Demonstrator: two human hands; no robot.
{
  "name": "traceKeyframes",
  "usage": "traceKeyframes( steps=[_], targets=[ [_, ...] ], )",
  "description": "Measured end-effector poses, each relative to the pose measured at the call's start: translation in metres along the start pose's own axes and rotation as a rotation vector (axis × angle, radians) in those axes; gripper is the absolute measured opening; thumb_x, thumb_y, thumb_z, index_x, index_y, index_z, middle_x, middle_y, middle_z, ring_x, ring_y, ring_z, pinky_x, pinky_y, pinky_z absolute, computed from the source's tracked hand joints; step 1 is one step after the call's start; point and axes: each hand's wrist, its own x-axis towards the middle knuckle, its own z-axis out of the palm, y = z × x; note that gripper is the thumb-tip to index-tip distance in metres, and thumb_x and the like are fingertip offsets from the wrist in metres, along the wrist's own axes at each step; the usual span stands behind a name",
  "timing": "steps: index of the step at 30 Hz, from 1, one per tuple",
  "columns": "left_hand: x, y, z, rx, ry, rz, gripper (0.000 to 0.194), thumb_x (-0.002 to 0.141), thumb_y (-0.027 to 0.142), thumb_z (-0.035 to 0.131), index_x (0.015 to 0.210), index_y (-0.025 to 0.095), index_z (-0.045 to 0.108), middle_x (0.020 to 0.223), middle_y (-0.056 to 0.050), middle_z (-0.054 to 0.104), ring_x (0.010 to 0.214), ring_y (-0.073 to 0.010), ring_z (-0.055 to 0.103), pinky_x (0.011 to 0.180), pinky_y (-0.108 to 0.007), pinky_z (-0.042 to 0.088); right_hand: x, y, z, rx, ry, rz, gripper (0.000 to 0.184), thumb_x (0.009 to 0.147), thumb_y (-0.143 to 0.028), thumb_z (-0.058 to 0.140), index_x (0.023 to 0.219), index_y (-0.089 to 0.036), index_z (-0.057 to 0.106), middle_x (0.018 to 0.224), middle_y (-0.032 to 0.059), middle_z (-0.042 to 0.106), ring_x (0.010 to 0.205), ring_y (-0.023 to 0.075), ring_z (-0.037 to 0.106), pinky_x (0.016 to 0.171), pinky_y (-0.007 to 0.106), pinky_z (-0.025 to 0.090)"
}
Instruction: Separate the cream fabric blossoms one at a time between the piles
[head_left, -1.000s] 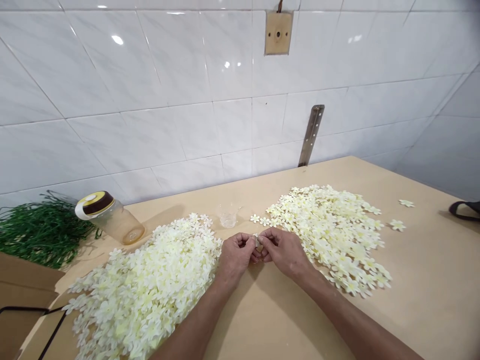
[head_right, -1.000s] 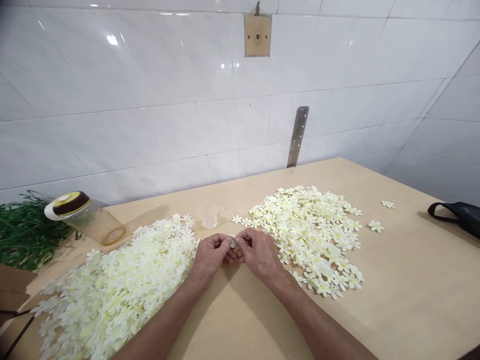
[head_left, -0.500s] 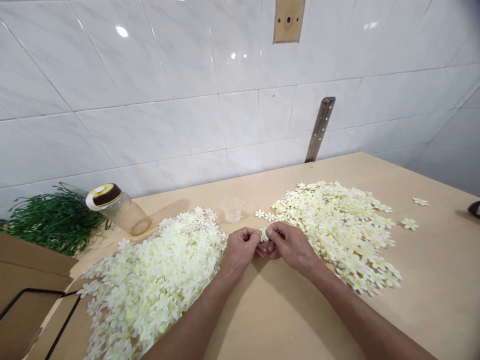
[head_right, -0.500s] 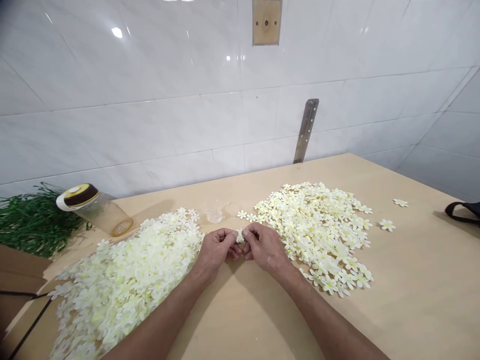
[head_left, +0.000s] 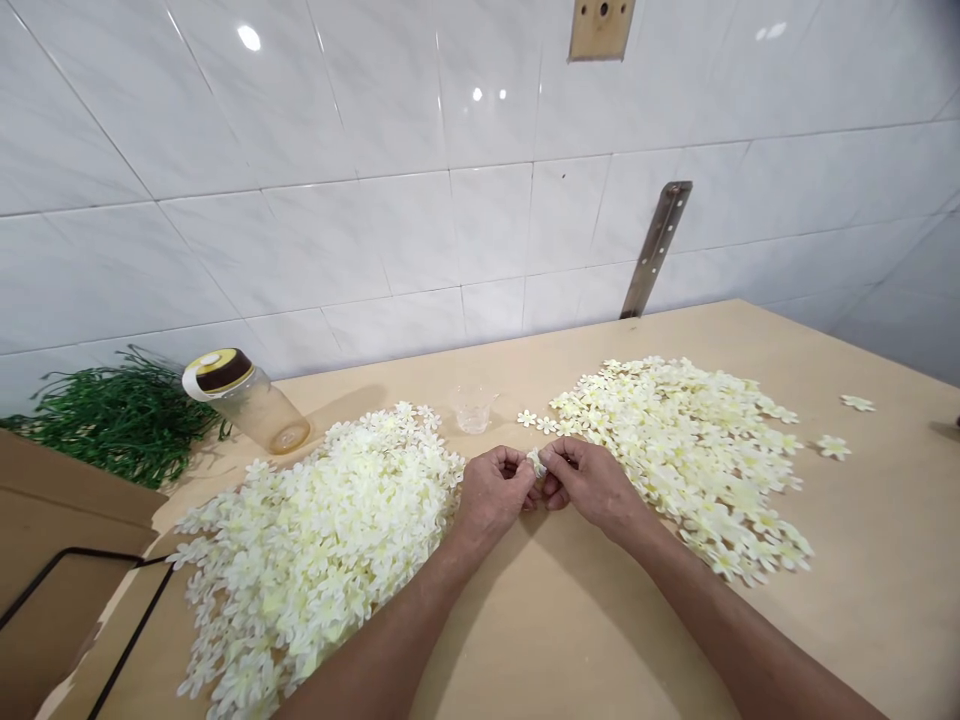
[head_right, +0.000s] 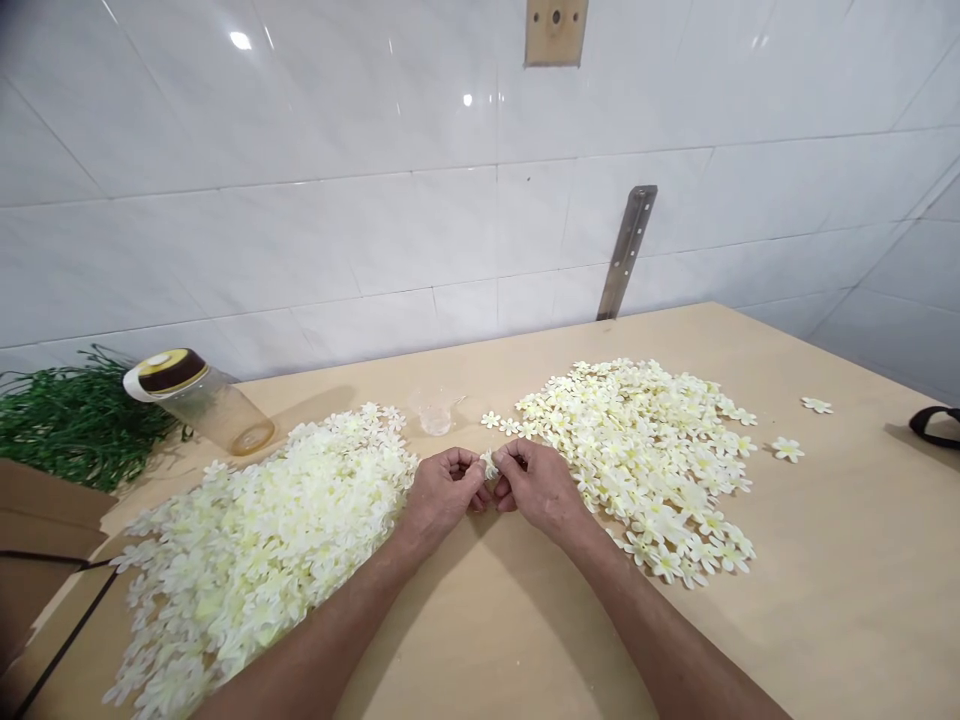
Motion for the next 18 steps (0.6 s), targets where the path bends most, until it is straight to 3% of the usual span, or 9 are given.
traceKeyframes(
  steps=[9, 18],
  targets=[
    [-0.0046, 0.0021, 0.001, 0.104, 0.017, 0.042, 0.018, 0.08, 0.034, 0.057, 0.075, 0.017, 0.06, 0.058, -0.002, 0.065, 0.05, -0.0144, 0.063, 0.05, -0.023, 0.05, -0.0073, -0.009, -0.0071, -0.089, 0.046, -0.164, 0.025, 0.084, -0.044, 0.057, 0.089, -0.02, 0.062, 0.068, 0.0017, 0.068, 0.053, 0.0159, 0.066, 0.048, 0.024, 0.055],
    [-0.0052, -0.0006, 0.0017, 0.14, 0.001, 0.053, 0.015, 0.079, 0.032, 0.056, 0.075, 0.017, 0.06, 0.057, -0.001, 0.065, 0.049, -0.0136, 0.062, 0.05, -0.022, 0.048, -0.0041, -0.0078, -0.0055, -0.043, 0.032, -0.076, 0.018, 0.081, -0.037, 0.057, 0.078, -0.021, 0.065, 0.061, 0.0007, 0.066, 0.053, 0.0164, 0.065, 0.048, 0.024, 0.055]
  ],
)
